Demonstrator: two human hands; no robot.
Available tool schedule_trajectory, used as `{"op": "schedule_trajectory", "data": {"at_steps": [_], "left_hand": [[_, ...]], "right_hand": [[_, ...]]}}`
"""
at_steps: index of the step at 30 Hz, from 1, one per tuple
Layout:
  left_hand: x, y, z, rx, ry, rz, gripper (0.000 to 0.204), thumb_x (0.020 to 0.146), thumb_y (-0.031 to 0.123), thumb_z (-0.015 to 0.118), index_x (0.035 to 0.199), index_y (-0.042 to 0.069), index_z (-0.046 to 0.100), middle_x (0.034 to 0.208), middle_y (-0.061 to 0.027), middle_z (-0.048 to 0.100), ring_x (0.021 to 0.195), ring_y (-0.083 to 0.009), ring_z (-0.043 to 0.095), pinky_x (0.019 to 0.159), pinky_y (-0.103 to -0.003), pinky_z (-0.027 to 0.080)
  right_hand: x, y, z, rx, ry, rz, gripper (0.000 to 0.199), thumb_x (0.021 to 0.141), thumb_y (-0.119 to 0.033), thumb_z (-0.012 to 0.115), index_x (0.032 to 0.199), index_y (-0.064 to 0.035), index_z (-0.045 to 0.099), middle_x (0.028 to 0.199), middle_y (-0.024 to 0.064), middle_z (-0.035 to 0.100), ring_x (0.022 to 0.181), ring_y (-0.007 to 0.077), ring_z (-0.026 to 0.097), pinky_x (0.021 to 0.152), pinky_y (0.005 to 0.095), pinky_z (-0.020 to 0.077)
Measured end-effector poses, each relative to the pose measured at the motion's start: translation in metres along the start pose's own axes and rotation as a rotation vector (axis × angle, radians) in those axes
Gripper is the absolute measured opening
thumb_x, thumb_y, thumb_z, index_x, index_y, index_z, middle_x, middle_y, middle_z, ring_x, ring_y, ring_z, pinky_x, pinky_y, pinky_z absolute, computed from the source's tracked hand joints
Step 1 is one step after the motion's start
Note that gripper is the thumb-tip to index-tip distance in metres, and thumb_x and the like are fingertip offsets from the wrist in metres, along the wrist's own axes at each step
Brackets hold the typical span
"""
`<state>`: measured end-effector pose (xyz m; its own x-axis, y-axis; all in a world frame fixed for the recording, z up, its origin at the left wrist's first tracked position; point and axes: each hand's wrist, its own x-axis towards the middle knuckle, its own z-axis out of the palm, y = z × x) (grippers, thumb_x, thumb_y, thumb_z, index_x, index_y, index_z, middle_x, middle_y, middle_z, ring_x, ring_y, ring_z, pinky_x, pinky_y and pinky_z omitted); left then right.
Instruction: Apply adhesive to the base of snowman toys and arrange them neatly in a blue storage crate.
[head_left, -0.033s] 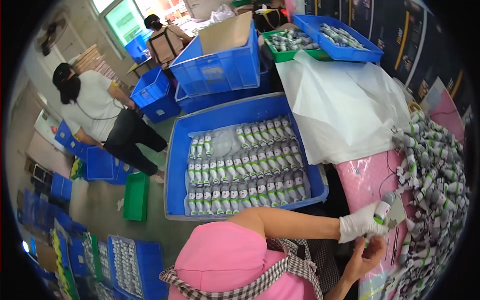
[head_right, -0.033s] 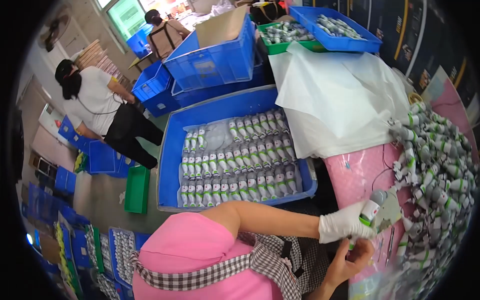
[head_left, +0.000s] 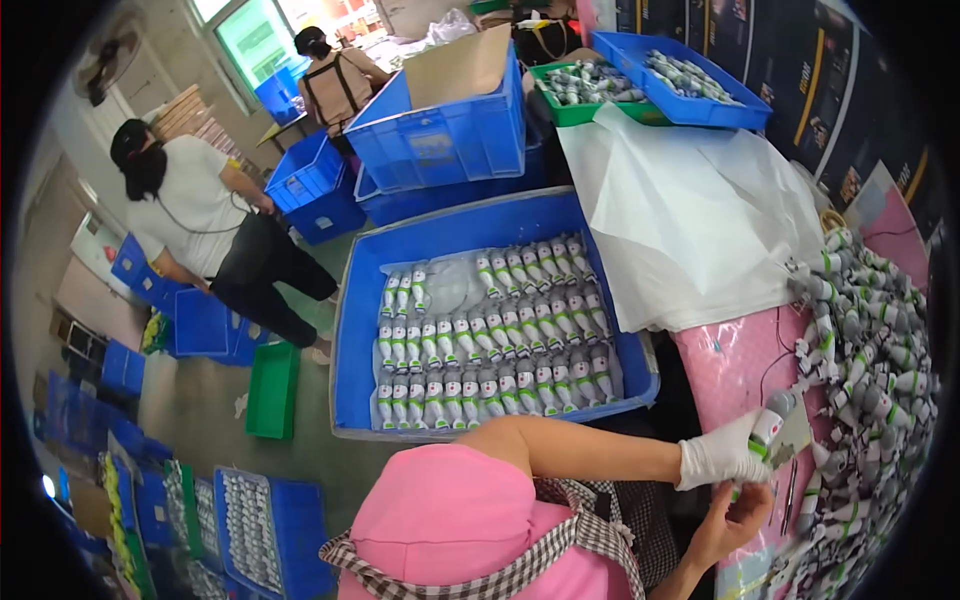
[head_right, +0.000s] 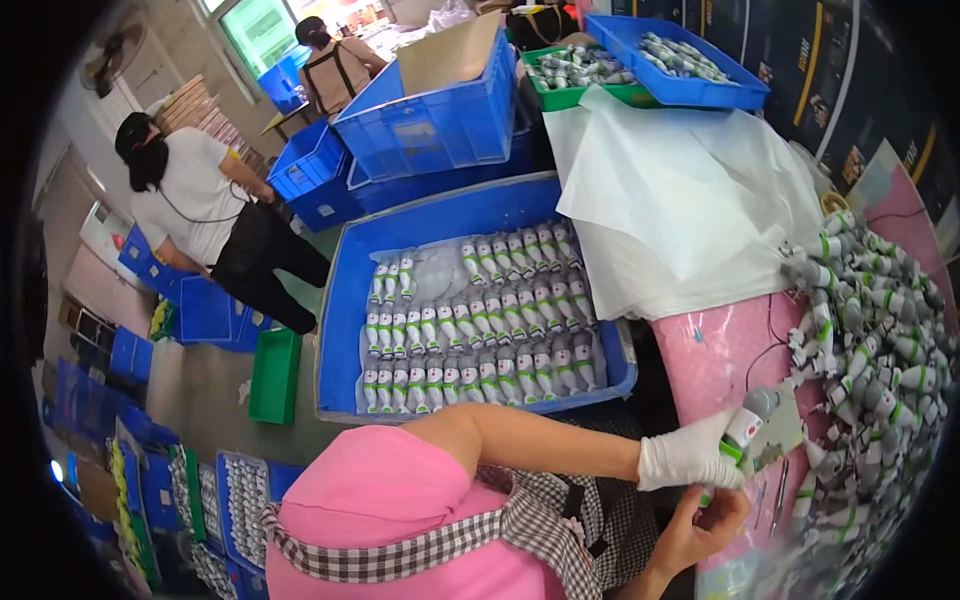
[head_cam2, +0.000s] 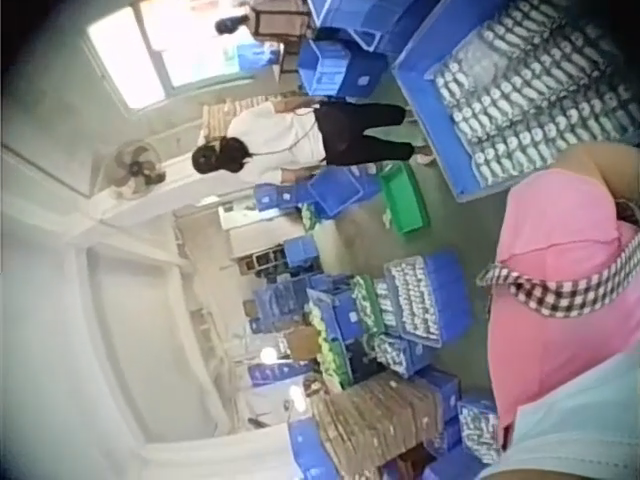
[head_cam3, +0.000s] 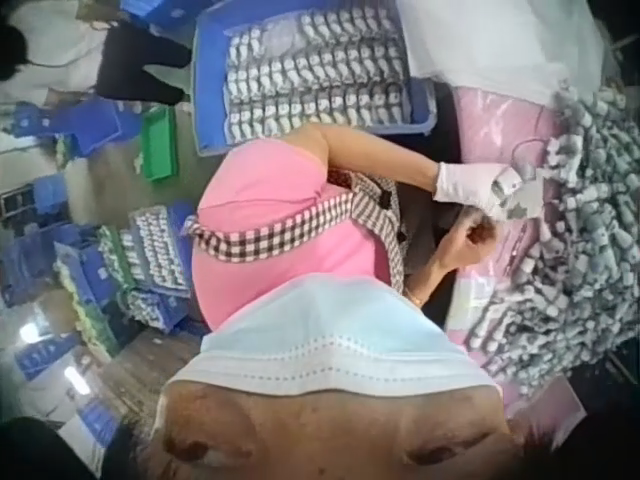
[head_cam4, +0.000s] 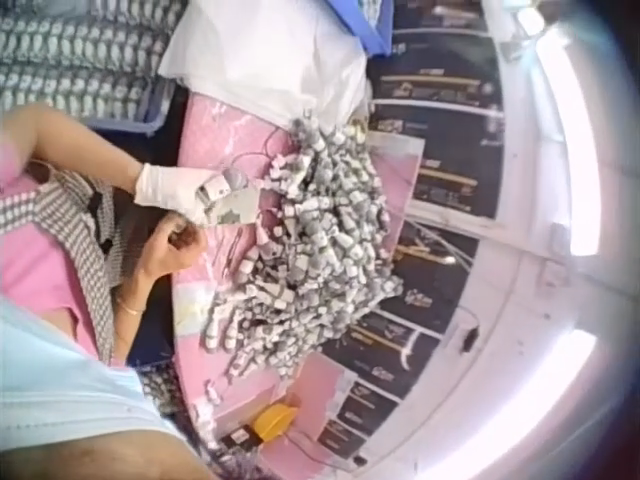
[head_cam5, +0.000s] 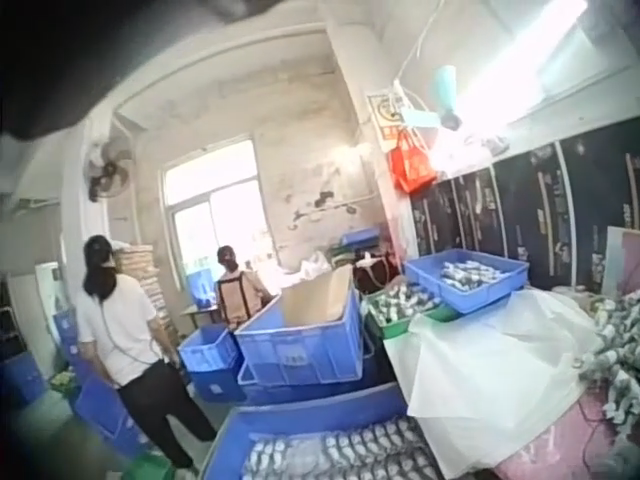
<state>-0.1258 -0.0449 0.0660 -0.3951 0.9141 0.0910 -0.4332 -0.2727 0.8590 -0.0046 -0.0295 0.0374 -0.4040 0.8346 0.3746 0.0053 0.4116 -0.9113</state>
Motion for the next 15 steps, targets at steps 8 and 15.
{"op": "schedule_trajectory", "data": {"at_steps": [8, 15], "left_hand": [[-0.011, 0.014, 0.002, 0.295, 0.191, -0.056, 0.033, 0.086, 0.022, 0.064, 0.106, 0.001, 0.049, 0.088, -0.0054, 0.058, 0.080, -0.0118, 0.054, 0.073, -0.027, 0.047], [0.008, 0.005, -0.049, -0.118, 0.140, -0.117, 0.052, 0.095, 0.052, 0.035, 0.095, 0.005, 0.054, 0.083, -0.0101, 0.062, 0.072, -0.0198, 0.062, 0.063, -0.033, 0.052]], "right_hand": [[-0.003, -0.006, 0.003, -0.012, -0.025, -0.073, 0.018, 0.074, 0.003, 0.064, 0.086, -0.0027, 0.052, 0.082, 0.0006, 0.050, 0.069, 0.0100, 0.047, 0.060, 0.0209, 0.0379], [0.012, -0.020, 0.032, 0.230, -0.115, 0.177, 0.022, 0.077, 0.004, 0.065, 0.088, -0.0039, 0.047, 0.076, 0.0032, 0.054, 0.051, 0.0100, 0.054, 0.043, 0.0217, 0.0439]]}}
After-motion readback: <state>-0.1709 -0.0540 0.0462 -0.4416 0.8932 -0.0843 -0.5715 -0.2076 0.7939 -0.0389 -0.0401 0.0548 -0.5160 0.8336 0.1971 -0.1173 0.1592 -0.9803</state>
